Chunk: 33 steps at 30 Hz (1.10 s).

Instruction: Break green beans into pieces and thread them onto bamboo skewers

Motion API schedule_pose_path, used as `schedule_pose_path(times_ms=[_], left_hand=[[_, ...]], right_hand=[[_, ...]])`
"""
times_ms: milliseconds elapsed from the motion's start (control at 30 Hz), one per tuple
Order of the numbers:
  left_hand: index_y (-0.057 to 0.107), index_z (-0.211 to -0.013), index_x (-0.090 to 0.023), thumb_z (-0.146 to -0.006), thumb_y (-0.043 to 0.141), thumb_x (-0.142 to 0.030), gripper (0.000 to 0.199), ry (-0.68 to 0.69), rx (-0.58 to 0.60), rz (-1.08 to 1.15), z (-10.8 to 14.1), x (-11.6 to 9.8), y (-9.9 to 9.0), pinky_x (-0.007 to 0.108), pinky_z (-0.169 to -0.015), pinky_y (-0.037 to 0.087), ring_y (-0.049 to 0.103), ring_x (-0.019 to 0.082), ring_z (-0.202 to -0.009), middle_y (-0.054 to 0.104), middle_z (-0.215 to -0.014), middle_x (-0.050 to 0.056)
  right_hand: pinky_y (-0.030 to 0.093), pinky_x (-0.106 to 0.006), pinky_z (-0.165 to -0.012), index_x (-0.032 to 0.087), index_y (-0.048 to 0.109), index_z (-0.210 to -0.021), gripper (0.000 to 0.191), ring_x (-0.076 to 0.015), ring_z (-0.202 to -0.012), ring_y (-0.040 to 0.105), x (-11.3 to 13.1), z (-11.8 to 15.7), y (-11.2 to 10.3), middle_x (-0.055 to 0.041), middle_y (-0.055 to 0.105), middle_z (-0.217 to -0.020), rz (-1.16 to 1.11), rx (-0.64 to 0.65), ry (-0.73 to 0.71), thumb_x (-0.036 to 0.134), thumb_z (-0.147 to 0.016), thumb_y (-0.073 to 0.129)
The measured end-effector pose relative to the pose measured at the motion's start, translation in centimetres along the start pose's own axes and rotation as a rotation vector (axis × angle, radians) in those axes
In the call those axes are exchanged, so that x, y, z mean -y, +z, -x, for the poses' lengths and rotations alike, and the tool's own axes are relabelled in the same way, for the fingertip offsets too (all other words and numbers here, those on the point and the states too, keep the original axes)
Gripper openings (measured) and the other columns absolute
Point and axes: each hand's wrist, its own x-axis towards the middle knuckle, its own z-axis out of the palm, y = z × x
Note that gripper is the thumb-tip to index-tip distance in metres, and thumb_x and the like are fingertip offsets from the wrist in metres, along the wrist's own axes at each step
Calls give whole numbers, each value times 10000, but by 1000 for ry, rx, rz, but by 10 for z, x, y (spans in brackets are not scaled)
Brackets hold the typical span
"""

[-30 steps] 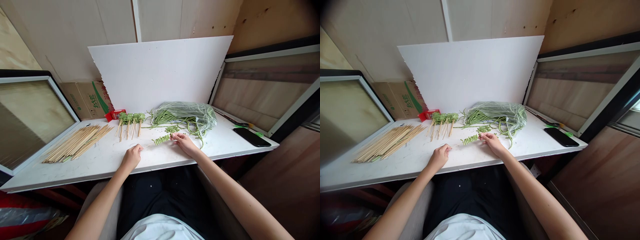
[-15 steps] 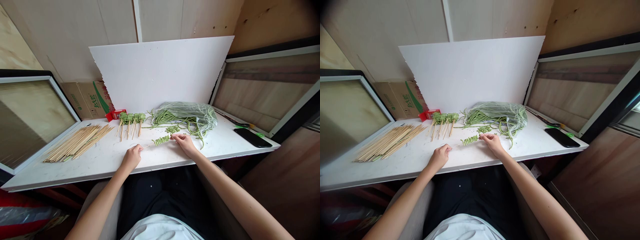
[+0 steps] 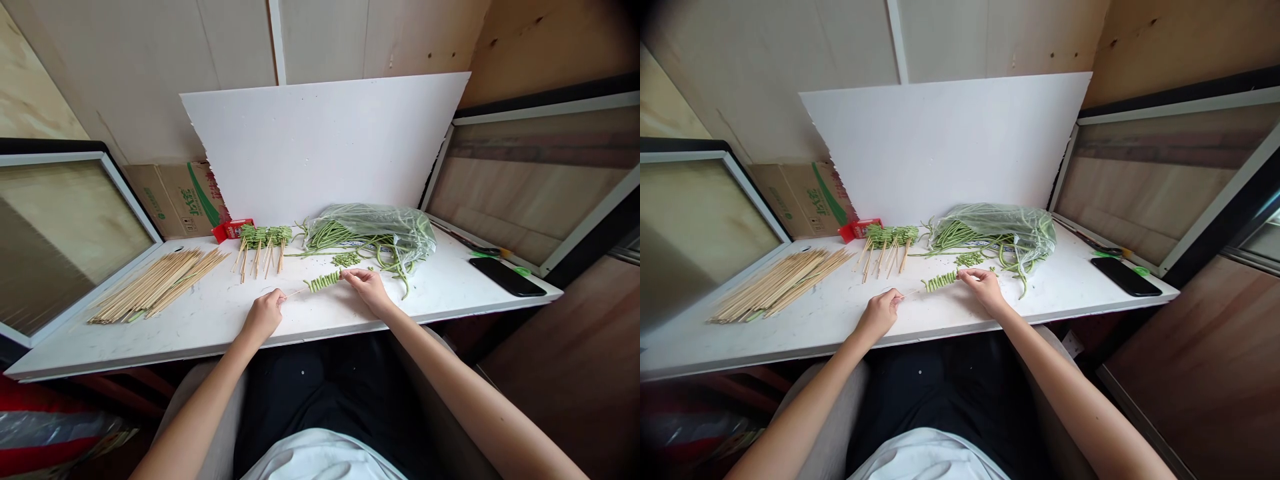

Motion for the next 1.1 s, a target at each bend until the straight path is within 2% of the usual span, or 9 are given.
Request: schedule_pose_path(times_ms=[600, 833, 967, 1100], left_hand=[[637, -880, -226, -909, 502, -62, 215, -13, 28, 24, 0, 2, 0, 280, -671, 514, 736, 215, -813, 778, -884, 60], [633, -896, -226, -887, 502, -33, 233, -9, 13, 41, 0, 1, 1, 276, -686, 526, 748, 214, -836, 770, -873, 52], [636, -916, -226, -871, 493, -15, 259, 8, -8, 47, 0, 1, 2, 278, -701, 544, 756, 214, -867, 777, -899, 56], [642, -916, -230, -871, 495, -20, 261, 31, -27, 34, 0, 2, 3, 280, -710, 558, 754, 211, -868, 779, -905, 53]], right_hand=[[507, -390, -1014, 242, 835, -940, 372, -291, -1084, 723, -2, 3, 6, -66, 817, -1047, -46, -15, 36, 587, -804, 810], [534, -302, -807, 218, 800, -917, 415, -245, -1002, 703, 4, 1, 11, -66, 794, -1029, -113, -1, 75, 618, -808, 774], [544, -270, -699, 230, 780, -955, 422, -255, -1054, 716, 7, 2, 19, -67, 769, -1137, -223, 96, 121, 620, -794, 790], [564, -282, -679, 213, 713, -808, 406, -289, -1044, 751, 8, 8, 30, -81, 795, -985, -233, 172, 199, 572, -716, 879]])
